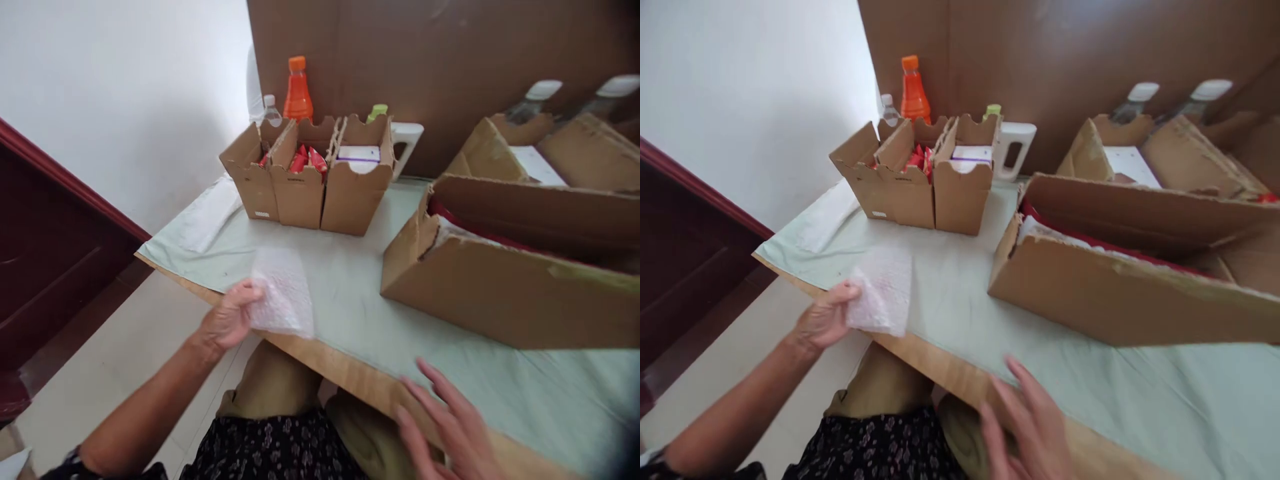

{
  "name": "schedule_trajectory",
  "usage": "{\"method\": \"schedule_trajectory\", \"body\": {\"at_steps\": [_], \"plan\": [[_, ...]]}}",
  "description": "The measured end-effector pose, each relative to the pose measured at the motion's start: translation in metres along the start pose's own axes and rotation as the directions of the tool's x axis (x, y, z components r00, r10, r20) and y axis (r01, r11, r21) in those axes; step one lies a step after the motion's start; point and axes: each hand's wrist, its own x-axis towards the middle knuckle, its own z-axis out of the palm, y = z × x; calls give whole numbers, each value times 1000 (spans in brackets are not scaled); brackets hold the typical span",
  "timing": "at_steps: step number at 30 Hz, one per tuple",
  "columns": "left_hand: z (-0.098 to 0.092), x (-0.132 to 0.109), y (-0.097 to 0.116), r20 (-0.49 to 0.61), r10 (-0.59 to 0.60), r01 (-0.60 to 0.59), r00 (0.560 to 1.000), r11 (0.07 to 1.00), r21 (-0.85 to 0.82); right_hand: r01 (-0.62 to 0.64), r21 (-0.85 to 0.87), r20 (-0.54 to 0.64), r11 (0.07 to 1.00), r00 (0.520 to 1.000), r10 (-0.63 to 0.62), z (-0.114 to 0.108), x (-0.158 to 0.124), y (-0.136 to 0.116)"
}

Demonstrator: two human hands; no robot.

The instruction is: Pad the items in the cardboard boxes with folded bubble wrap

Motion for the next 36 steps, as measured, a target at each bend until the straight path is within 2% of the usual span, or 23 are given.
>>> {"method": "schedule_trajectory", "body": {"at_steps": [2, 3, 6, 10, 13, 15, 18, 21, 23, 25, 27, 29, 32, 34, 36], "plan": [[24, -10, -39, 54, -69, 70, 996, 998, -4, 154, 15, 18, 988, 988, -155, 18, 6, -22], [34, -16, -55, 74, -96, 96, 993, 995, -2, 191, 28, 12, 981, 981, -191, 25, 10, -30], [57, -30, -83, 134, -136, 134, 982, 991, 23, 208, 19, 8, 978, 978, -208, 35, 20, -39], [68, -39, -87, 193, -145, 110, 970, 977, 181, 86, 37, 93, 996, 992, -89, 34, 13, -32], [69, -39, -86, 289, -168, 76, 942, 949, 305, -59, 81, 145, 995, 988, 46, 37, 10, -28], [70, -38, -87, 360, -151, 14, 921, 934, 356, -135, 100, 155, 986, 981, 118, 42, 13, -29], [69, -38, -88, 426, -74, -112, 902, 912, 396, -196, 174, 194, 965, 968, 161, 44, 19, -31], [64, -41, -89, 477, -21, -194, 879, 896, 398, -297, 357, 282, 886, 938, 200, 36, 23, -28], [59, -44, -89, 514, -10, -220, 858, 896, 385, -413, 428, 320, 804, 901, 293, 26, 24, -20], [54, -50, -90, 529, 6, -222, 849, 911, 346, -513, 414, 310, 752, 856, 413, 15, 29, -8], [54, -58, -95, 515, -18, -151, 857, 946, 285, -556, 334, 248, 761, 831, 498, 5, 38, 7], [58, -68, -104, 500, -123, 17, 857, 977, 212, -546, 199, 162, 814, 837, 522, -2, 51, 24], [70, -81, -122, 496, -336, 297, 800, 942, 159, -508, -18, 66, 861, 859, 508, -6, 68, 45], [78, -86, -133, 497, -428, 396, 755, 901, 176, -473, -98, 30, 876, 878, 477, -5, 72, 55], [84, -89, -142, 501, -483, 444, 718, 873, 204, -410, -157, -41, 899, 912, 408, -6, 69, 61]]}}
